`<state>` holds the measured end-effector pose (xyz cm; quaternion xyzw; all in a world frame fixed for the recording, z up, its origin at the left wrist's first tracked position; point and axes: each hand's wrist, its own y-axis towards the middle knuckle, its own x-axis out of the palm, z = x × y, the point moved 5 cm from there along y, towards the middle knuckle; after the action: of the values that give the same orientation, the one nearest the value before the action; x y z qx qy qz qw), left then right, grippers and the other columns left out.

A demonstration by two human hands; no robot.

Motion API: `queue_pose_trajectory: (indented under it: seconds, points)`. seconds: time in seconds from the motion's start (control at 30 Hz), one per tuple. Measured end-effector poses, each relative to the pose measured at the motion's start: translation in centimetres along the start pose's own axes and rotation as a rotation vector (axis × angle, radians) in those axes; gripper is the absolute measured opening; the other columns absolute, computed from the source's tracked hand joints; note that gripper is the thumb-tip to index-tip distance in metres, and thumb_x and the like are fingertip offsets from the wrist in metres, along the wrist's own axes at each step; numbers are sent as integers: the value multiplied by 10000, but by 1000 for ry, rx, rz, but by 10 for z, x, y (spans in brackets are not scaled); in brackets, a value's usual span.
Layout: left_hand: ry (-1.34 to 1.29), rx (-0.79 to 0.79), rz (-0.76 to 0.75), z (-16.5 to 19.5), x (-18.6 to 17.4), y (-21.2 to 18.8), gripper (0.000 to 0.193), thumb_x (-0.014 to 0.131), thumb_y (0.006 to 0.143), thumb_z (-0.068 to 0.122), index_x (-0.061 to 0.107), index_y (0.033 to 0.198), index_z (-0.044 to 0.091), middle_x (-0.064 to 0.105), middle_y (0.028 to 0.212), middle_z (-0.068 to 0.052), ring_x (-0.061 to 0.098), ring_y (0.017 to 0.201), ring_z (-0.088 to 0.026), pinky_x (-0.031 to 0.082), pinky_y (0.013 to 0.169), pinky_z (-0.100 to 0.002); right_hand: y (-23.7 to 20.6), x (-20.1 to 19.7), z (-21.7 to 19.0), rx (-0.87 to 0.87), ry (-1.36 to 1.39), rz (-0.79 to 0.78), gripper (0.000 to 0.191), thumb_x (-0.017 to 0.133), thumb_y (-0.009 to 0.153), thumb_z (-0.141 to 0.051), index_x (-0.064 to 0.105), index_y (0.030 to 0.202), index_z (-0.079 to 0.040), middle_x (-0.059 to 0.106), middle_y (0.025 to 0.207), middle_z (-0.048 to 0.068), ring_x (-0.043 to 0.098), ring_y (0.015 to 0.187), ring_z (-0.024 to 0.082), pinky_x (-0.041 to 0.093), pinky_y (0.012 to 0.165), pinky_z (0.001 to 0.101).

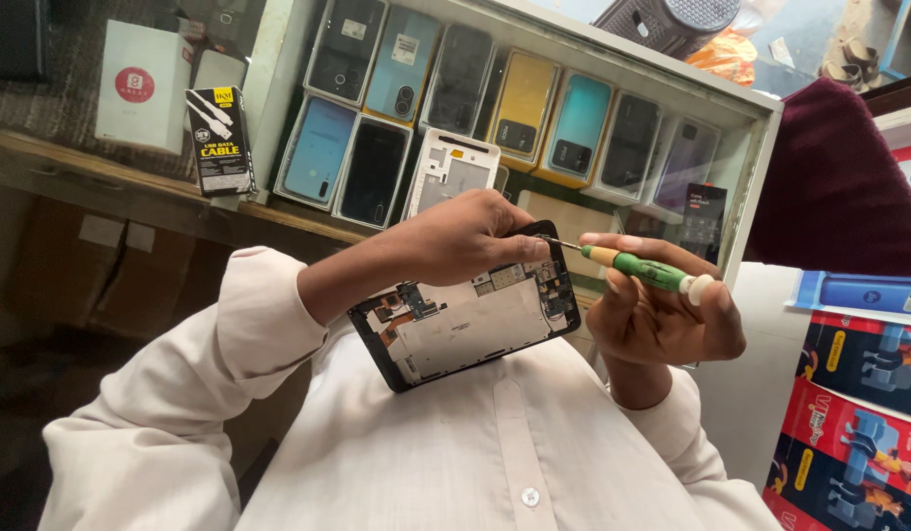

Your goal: The person repairs a disassembled tablet, prying at its frame and using a screwdriver to work on the internal board while holding the device on their lap. They turn the tablet over, press on internal components, and continue prying and screwing along its edges.

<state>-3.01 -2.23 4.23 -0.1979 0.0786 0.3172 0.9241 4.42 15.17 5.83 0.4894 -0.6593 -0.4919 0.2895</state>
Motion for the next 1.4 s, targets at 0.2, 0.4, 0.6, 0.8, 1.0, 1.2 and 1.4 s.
queue_pose_trajectory:
  seconds: [0.2, 0.4, 0.6, 0.8, 1.0, 1.2, 1.4]
  points:
    - [2, 44, 10, 3, -1, 0, 381, 613, 970, 401, 784, 945, 62, 602, 574, -36, 507, 536, -112, 443, 529, -365, -1, 0, 2, -18, 24, 18, 582, 597, 991, 3, 264, 1446, -140, 583, 1060, 305, 735, 842, 336, 647, 693, 440]
    - [8, 37, 12, 3, 0, -1, 358, 622, 977, 381, 784, 958, 62, 593, 576, -42, 492, 541, -117, 438, 529, -370, 1, 3, 0, -28, 27, -25, 609, 612, 983, 1, 269, 1464, -146, 594, 1082, 295, 747, 858, 331, 645, 711, 422]
    - [8, 6, -2, 0, 1, -1, 279, 655, 940, 332, 795, 1057, 120, 722, 701, -55, 607, 618, -132, 493, 608, -357, 16, 2, -11, -7, -81, -144, 569, 640, 989, -3, 332, 1449, -134, 575, 1127, 277, 737, 929, 337, 647, 744, 386]
    - [22, 23, 0, -5, 3, 2, 274, 680, 918, 300, 781, 1084, 106, 783, 851, -94, 723, 763, -185, 549, 749, -365, 46, -2, -25, 95, -109, -372, 366, 733, 1010, -57, 476, 1270, -44, 649, 1027, 194, 734, 903, 249, 622, 686, 304]
    - [26, 9, -30, -9, 5, 5, 295, 671, 917, 315, 773, 1094, 102, 785, 866, -100, 734, 776, -191, 550, 770, -365, 89, 10, -30, 90, -522, -869, 220, 815, 941, -167, 625, 945, -57, 635, 742, 96, 633, 607, 196, 494, 522, 359]
    - [-2, -46, -62, -19, 8, 8, 328, 674, 926, 343, 782, 1067, 68, 769, 824, -110, 707, 752, -198, 553, 747, -372, 115, 25, -33, 46, -451, -1187, 220, 724, 948, -240, 651, 884, -43, 682, 741, 92, 657, 595, 196, 524, 522, 354]
    - [-47, 12, -40, -23, 7, 10, 307, 680, 912, 326, 778, 1072, 83, 774, 829, -68, 710, 755, -156, 543, 749, -349, 117, 39, -32, -135, -462, -1256, 266, 695, 928, -274, 656, 885, -14, 660, 738, 93, 653, 590, 187, 551, 533, 319]
